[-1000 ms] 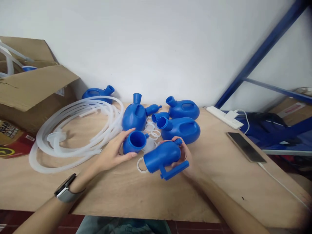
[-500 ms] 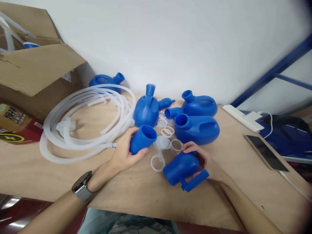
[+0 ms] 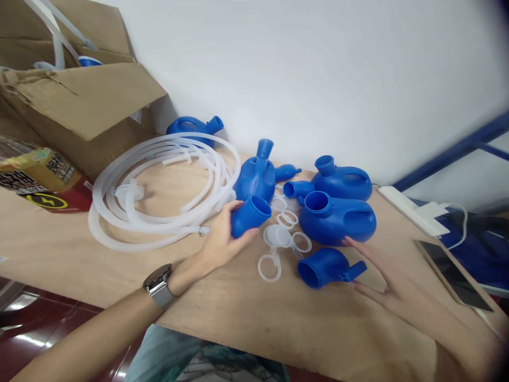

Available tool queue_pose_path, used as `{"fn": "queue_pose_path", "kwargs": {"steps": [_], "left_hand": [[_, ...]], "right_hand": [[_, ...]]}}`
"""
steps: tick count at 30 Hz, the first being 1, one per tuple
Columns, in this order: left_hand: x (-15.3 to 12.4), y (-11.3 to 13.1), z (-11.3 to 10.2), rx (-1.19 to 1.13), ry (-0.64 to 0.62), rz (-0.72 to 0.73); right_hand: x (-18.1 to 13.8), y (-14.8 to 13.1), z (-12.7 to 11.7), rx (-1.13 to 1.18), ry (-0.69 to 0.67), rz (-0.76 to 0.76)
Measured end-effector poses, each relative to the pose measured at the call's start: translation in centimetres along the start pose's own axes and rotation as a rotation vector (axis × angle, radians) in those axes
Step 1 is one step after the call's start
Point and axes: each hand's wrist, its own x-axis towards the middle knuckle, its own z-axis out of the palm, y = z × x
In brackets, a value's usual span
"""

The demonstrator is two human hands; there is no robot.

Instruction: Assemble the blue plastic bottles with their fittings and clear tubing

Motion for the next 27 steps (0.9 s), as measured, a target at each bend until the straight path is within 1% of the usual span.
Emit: {"fn": "queue_pose_path", "kwargs": {"steps": [1,2,3,5,6,7,8,10,12,14,17,19,20,21,23,24,26,27], "left_hand": [[0.1,-0.1,0.0,0.011,-0.002,0.015],[0.2,-0.1,-0.1,0.022,-0.006,0.037],[0.3,-0.1,-0.1,0.027,-0.005,0.062],[0.5,-0.1,-0.2,0.022,0.015,0.111],[0.6,-0.1,-0.3,0.014,0.022,0.124],[0.7,-0.2,-0.3,0.003,0.022,0.126],[0.8,-0.3,-0.4,-0.010,0.019,0.117],[1.0,-0.6,-0.4,-0.050,-0.001,0.074],[1.1,-0.9,-0.4,-0.102,-0.015,0.019],[1.2,-1.1,-0.4,-0.157,-0.029,-0.030],[1.1,-1.3,-0.2,-0.231,-0.062,-0.075],[1.0,-1.4,-0.1,-0.255,-0.088,-0.080],[0.9,-1.4,-0.1,-0.255,-0.098,-0.077],[0.9,-1.4,-0.1,-0.249,-0.105,-0.068],[0.7,-1.4,-0.2,-0.220,-0.124,-0.027],[0.7,-1.3,-0.3,-0.198,-0.135,0.010],[0.6,-1.1,-0.5,-0.151,-0.156,0.113],[0.6,-1.0,-0.5,-0.127,-0.166,0.169]], "right_hand": [[0.0,-1.3,0.3,-0.043,0.021,-0.052],[0.2,-2.9,0.9,-0.075,0.011,-0.116],[0.7,-4.8,1.9,-0.096,-0.004,-0.220],[1.8,-8.6,4.6,-0.163,-0.001,-0.446],[2.5,-10.2,6.2,-0.217,0.009,-0.528],[3.2,-11.5,7.7,-0.268,0.008,-0.597],[3.9,-12.3,9.1,-0.324,-0.023,-0.629],[4.9,-12.7,11.2,-0.401,-0.026,-0.636],[5.6,-11.9,12.0,-0.435,-0.036,-0.640],[6.1,-10.7,11.9,-0.426,-0.051,-0.657],[7.1,-9.5,10.4,-0.334,-0.055,-0.668],[8.1,-9.5,8.8,-0.207,-0.054,-0.636],[8.7,-9.6,7.9,-0.110,-0.057,-0.589],[9.4,-9.9,7.0,0.010,-0.057,-0.516],[10.7,-10.4,5.5,0.303,-0.045,-0.316],[11.3,-10.6,4.9,0.453,-0.016,-0.218],[12.3,-11.1,4.6,0.675,0.056,-0.065],[12.7,-11.2,4.7,0.738,0.090,-0.030]]}}
